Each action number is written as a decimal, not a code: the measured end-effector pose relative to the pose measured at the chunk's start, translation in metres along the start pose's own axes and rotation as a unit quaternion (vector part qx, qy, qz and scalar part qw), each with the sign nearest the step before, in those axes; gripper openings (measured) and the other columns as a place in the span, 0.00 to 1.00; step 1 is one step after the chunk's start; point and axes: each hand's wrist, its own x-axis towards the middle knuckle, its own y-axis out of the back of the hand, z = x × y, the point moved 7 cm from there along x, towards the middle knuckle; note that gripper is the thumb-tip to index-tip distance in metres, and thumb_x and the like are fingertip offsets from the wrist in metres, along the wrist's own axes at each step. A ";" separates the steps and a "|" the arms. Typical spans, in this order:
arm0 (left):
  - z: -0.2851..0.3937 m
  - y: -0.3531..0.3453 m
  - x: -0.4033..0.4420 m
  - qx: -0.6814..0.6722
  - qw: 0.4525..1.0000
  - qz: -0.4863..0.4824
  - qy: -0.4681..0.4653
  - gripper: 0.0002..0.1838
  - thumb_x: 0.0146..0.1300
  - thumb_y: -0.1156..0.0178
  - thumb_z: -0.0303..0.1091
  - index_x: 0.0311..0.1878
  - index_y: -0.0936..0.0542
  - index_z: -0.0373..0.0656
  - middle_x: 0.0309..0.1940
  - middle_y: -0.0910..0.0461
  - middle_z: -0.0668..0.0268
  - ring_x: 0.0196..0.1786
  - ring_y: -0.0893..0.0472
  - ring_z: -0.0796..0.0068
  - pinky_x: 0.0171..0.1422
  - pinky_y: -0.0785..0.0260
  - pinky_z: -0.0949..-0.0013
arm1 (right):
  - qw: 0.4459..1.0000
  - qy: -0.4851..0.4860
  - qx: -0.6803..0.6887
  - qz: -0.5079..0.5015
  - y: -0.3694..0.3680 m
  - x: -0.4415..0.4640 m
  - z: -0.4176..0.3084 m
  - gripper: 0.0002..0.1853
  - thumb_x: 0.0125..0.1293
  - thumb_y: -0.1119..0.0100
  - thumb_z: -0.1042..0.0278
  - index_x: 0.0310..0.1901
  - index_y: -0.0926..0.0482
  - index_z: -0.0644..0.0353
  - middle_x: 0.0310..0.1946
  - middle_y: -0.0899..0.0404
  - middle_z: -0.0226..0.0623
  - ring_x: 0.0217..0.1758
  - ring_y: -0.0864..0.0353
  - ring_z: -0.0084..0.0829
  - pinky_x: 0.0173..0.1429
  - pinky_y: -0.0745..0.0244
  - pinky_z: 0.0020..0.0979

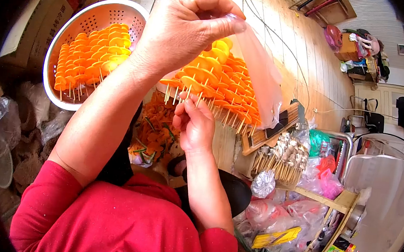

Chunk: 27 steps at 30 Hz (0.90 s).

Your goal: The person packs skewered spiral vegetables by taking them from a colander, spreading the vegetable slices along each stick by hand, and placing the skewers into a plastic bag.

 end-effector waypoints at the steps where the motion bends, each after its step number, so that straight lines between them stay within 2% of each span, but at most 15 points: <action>1: 0.001 0.002 0.000 0.000 1.000 0.010 0.005 0.07 0.56 0.33 0.32 0.34 0.17 0.40 0.25 0.20 0.73 0.29 0.25 0.87 0.34 0.31 0.80 | 1.000 -0.005 0.020 -0.004 -0.002 -0.003 0.000 0.10 0.66 0.47 0.66 0.45 0.26 0.61 0.22 0.24 0.29 0.16 0.29 0.19 0.20 0.37 0.17; 3: -0.008 -0.002 0.002 -0.001 1.000 0.018 0.010 0.07 0.55 0.33 0.32 0.34 0.16 0.40 0.25 0.20 0.73 0.29 0.25 0.87 0.34 0.31 0.80 | 1.000 -0.010 0.010 -0.014 -0.004 -0.007 0.002 0.10 0.66 0.47 0.66 0.45 0.26 0.62 0.22 0.24 0.30 0.16 0.29 0.20 0.20 0.37 0.18; 5: -0.036 -0.016 0.006 -0.209 0.977 0.008 0.037 0.06 0.59 0.37 0.31 0.36 0.19 0.39 0.25 0.23 0.71 0.30 0.28 0.85 0.36 0.34 0.78 | 0.999 -0.014 0.000 -0.037 -0.006 -0.005 0.004 0.11 0.66 0.47 0.65 0.45 0.26 0.62 0.21 0.25 0.29 0.16 0.30 0.20 0.19 0.40 0.20; 9: -0.034 -0.018 0.003 -0.204 0.978 -0.010 0.048 0.04 0.59 0.37 0.28 0.37 0.20 0.41 0.29 0.24 0.74 0.33 0.29 0.86 0.39 0.35 0.80 | 0.999 -0.017 -0.029 0.025 -0.002 0.019 0.008 0.10 0.67 0.50 0.66 0.45 0.25 0.62 0.21 0.26 0.29 0.16 0.30 0.19 0.19 0.40 0.20; 15: -0.033 -0.017 0.004 -0.233 0.970 -0.020 0.071 0.04 0.60 0.37 0.28 0.38 0.20 0.40 0.29 0.23 0.74 0.33 0.28 0.87 0.39 0.34 0.81 | 0.998 -0.026 -0.049 0.017 -0.011 0.022 0.027 0.10 0.68 0.53 0.67 0.43 0.25 0.62 0.22 0.26 0.30 0.16 0.29 0.19 0.20 0.38 0.18; 18: -0.023 -0.013 0.000 -0.244 0.967 -0.013 0.068 0.05 0.60 0.37 0.31 0.37 0.20 0.39 0.27 0.22 0.71 0.31 0.26 0.84 0.37 0.32 0.79 | 0.998 -0.026 -0.044 0.029 -0.008 0.024 0.031 0.10 0.68 0.53 0.67 0.43 0.25 0.63 0.22 0.25 0.30 0.16 0.29 0.19 0.20 0.37 0.19; 19: -0.004 -0.003 -0.002 -0.101 0.995 0.008 0.019 0.06 0.58 0.35 0.31 0.35 0.18 0.40 0.26 0.21 0.72 0.30 0.26 0.86 0.36 0.32 0.80 | 0.998 -0.029 -0.039 0.043 -0.003 0.026 0.034 0.10 0.68 0.52 0.67 0.44 0.25 0.63 0.23 0.25 0.30 0.17 0.28 0.19 0.20 0.37 0.19; 20: 0.010 0.003 -0.003 0.046 0.998 0.029 -0.030 0.06 0.55 0.33 0.32 0.34 0.16 0.41 0.25 0.20 0.73 0.29 0.25 0.88 0.34 0.31 0.81 | 0.997 -0.032 -0.034 0.056 0.000 0.028 0.035 0.10 0.67 0.51 0.67 0.44 0.25 0.63 0.23 0.24 0.31 0.17 0.27 0.19 0.20 0.36 0.19; 25: 0.001 0.001 -0.001 0.016 0.999 0.027 -0.016 0.05 0.54 0.33 0.31 0.33 0.16 0.41 0.24 0.19 0.72 0.28 0.25 0.88 0.33 0.31 0.80 | 0.996 -0.050 -0.060 0.040 0.000 0.025 0.036 0.13 0.66 0.50 0.66 0.48 0.26 0.63 0.26 0.22 0.34 0.19 0.24 0.22 0.23 0.31 0.21; 27: -0.002 0.001 -0.001 0.023 0.998 0.030 -0.048 0.05 0.53 0.35 0.30 0.32 0.16 0.41 0.24 0.19 0.70 0.27 0.23 0.85 0.33 0.29 0.77 | 0.987 -0.062 -0.141 0.049 0.003 0.015 0.031 0.16 0.66 0.49 0.63 0.50 0.28 0.64 0.29 0.21 0.38 0.21 0.23 0.23 0.24 0.31 0.22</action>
